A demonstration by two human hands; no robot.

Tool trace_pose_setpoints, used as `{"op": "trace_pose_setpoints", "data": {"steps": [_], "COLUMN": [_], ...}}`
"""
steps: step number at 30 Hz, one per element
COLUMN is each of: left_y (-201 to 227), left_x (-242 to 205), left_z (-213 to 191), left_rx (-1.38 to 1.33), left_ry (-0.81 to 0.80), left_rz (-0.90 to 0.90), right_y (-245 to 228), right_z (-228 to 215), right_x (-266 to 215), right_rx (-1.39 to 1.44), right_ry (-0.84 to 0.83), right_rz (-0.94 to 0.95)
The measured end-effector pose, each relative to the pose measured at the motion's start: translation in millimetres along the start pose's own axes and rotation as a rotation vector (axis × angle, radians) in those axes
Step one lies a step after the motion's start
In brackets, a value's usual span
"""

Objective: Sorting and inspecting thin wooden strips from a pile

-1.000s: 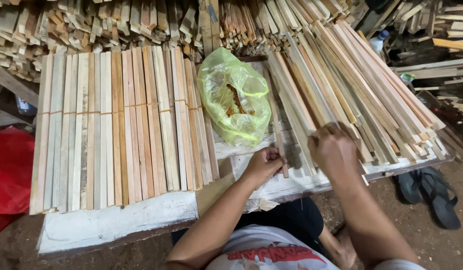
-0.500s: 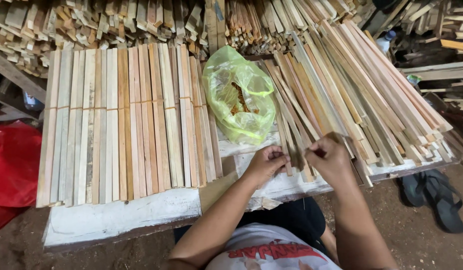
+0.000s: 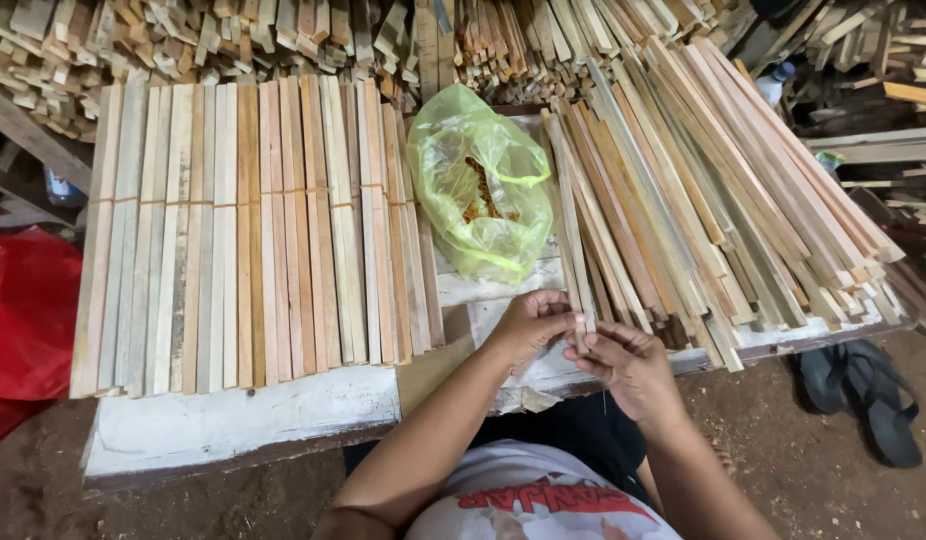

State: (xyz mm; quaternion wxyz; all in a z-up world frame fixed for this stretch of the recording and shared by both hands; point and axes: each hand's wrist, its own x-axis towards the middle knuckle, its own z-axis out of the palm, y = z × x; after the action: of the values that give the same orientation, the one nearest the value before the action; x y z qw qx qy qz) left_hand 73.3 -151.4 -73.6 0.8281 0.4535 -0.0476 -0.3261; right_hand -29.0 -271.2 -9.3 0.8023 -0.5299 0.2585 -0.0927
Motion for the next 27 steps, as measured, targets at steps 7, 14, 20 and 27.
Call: {"op": "trace_pose_setpoints", "data": {"steps": [7, 14, 20, 27], "left_y": [32.5, 49.9, 65.3, 84.3], "left_x": [-2.1, -2.0, -6.0, -17.9], "left_z": [4.6, 22.5, 25.5, 30.9], "left_rx": [0.223, 0.043, 0.009, -0.102], "left_ry": [-0.009, 0.000, -0.101, -0.114], "left_rz": [-0.135, -0.010, 0.098, 0.104], "right_y": [37.6, 62.7, 51.6, 35.3], "right_z": [-38.7, -16.6, -3.6, 13.5], "right_x": [-9.4, -47.4, -64.3, -64.5], "right_rx": [0.082, -0.143, -0.318, -0.851], "right_ry": [-0.323, -0.284, -0.521, -0.447], "right_rz": [0.069, 0.320, -0.135, -0.892]}}
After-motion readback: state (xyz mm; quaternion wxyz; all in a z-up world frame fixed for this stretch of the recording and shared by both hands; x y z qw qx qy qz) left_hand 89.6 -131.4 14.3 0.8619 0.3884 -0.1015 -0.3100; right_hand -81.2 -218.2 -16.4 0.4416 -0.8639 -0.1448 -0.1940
